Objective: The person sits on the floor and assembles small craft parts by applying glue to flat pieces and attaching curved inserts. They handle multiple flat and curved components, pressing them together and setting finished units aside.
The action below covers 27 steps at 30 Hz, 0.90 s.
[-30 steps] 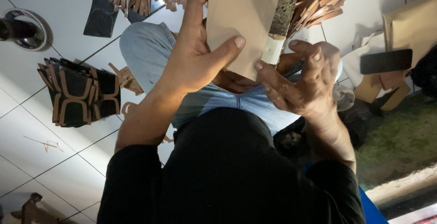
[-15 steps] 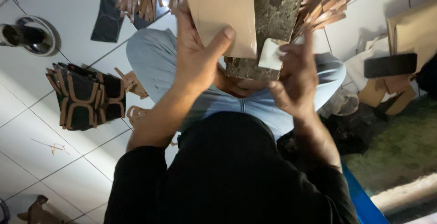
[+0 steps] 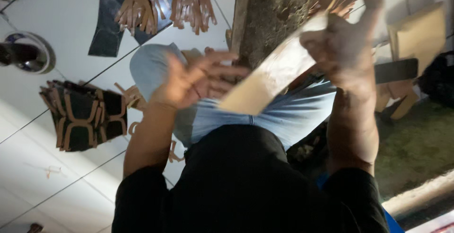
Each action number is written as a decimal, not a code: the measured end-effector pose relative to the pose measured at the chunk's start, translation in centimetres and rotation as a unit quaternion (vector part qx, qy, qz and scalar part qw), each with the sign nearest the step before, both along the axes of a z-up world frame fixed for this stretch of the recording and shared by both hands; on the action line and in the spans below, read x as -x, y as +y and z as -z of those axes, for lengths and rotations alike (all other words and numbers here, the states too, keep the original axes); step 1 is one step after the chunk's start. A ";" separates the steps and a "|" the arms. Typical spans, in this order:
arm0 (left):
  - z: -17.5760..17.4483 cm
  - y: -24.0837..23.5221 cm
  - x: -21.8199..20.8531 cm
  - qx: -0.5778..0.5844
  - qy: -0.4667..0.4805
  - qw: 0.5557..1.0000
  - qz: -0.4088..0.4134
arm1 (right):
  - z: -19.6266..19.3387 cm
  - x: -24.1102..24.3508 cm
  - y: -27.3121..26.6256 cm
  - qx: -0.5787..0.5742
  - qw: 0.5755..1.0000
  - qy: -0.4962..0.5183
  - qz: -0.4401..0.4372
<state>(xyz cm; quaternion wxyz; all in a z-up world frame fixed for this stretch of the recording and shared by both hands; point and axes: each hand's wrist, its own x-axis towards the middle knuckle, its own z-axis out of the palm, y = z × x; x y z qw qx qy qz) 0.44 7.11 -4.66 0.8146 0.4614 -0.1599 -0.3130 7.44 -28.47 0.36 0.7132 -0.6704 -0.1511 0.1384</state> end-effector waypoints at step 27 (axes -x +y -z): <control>1.6 -4.9 0.3 -0.081 0.143 0.968 -0.189 | 2.2 -7.8 2.9 0.515 0.771 -0.374 0.034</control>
